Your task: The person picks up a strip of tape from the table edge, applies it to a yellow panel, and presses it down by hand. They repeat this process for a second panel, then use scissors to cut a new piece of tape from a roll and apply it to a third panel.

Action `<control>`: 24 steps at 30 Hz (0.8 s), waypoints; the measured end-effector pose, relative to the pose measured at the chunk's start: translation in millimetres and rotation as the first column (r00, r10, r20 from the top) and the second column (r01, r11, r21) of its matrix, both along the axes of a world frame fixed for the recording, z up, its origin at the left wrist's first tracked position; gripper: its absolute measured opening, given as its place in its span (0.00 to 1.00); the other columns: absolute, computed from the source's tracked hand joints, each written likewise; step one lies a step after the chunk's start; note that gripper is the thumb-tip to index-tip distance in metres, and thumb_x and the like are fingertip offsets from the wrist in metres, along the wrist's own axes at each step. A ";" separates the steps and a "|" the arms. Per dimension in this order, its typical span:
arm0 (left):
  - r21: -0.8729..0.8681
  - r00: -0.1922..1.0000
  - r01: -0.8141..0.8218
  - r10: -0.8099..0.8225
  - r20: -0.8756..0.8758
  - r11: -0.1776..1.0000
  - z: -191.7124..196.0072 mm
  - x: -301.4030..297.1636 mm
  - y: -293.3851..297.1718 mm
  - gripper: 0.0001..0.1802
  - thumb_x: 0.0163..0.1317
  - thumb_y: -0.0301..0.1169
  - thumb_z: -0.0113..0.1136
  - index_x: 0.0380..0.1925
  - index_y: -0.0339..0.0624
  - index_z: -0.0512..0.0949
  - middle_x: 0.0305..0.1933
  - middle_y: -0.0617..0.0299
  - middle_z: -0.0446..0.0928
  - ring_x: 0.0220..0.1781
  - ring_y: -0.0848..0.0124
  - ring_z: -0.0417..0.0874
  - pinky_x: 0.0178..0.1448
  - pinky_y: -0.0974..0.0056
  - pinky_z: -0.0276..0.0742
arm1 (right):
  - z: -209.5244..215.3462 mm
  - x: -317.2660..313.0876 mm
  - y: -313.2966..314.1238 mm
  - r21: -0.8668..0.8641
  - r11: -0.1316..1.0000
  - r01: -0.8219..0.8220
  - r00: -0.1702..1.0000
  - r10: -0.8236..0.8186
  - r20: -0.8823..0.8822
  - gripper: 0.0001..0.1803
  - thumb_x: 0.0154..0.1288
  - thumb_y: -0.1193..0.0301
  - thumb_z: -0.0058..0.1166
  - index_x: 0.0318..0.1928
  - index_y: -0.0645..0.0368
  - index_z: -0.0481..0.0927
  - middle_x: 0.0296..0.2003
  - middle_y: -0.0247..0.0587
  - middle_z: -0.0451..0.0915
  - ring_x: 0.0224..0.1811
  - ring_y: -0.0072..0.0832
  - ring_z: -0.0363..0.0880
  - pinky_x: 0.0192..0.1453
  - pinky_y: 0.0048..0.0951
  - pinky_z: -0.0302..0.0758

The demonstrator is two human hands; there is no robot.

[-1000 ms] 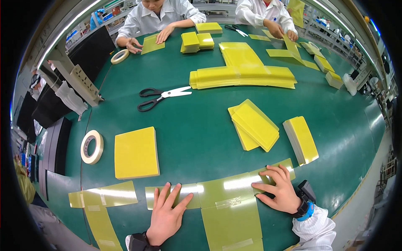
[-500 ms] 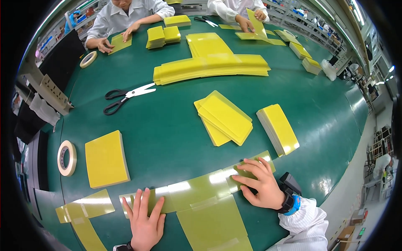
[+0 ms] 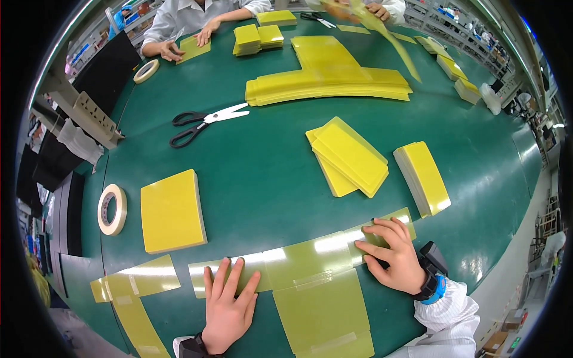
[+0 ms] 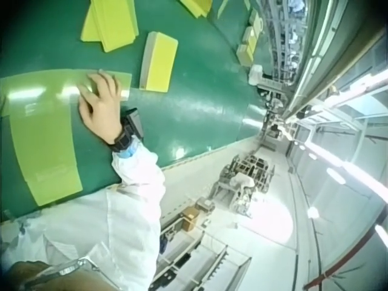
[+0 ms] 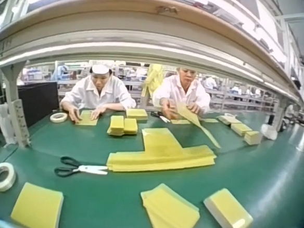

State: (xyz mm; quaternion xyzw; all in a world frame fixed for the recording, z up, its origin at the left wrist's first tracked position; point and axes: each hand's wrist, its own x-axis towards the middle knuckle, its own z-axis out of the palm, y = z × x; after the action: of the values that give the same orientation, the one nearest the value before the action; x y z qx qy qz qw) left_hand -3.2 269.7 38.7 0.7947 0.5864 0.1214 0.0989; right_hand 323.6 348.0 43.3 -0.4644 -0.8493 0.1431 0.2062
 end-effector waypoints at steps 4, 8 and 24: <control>0.002 1.000 0.000 0.000 0.000 1.000 -0.5 -1.0 0.1 0.24 0.55 0.28 0.62 0.55 0.50 0.77 0.66 0.49 0.65 0.69 0.46 0.61 0.70 0.33 0.50 | 1.3 -1.7 0.3 -0.011 1.000 -0.001 1.000 0.001 -0.002 0.16 0.54 0.74 0.60 0.45 0.49 0.84 0.52 0.38 0.75 0.61 0.42 0.68 0.67 0.52 0.59; 0.004 1.000 -0.005 0.005 -0.003 1.000 -2.2 -0.4 -0.3 0.24 0.55 0.28 0.62 0.55 0.50 0.77 0.66 0.49 0.65 0.69 0.46 0.61 0.69 0.33 0.50 | 1.0 -2.7 0.7 -0.005 1.000 -0.001 1.000 0.001 -0.005 0.17 0.51 0.75 0.60 0.44 0.51 0.85 0.52 0.40 0.75 0.61 0.44 0.69 0.67 0.52 0.59; -0.026 1.000 -0.008 0.009 0.022 1.000 1.8 2.7 -0.4 0.22 0.54 0.22 0.58 0.52 0.43 0.78 0.67 0.46 0.63 0.71 0.43 0.59 0.72 0.36 0.48 | -1.2 -1.4 -0.7 -0.008 1.000 0.012 1.000 -0.012 -0.024 0.16 0.54 0.74 0.59 0.45 0.49 0.84 0.54 0.39 0.75 0.62 0.42 0.69 0.67 0.54 0.58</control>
State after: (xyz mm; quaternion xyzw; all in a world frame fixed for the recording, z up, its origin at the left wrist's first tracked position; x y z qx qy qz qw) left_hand -0.6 269.2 40.5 0.7895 0.5902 0.1230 0.1154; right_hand 322.2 347.3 42.0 -0.4685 -0.8434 0.1508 0.2155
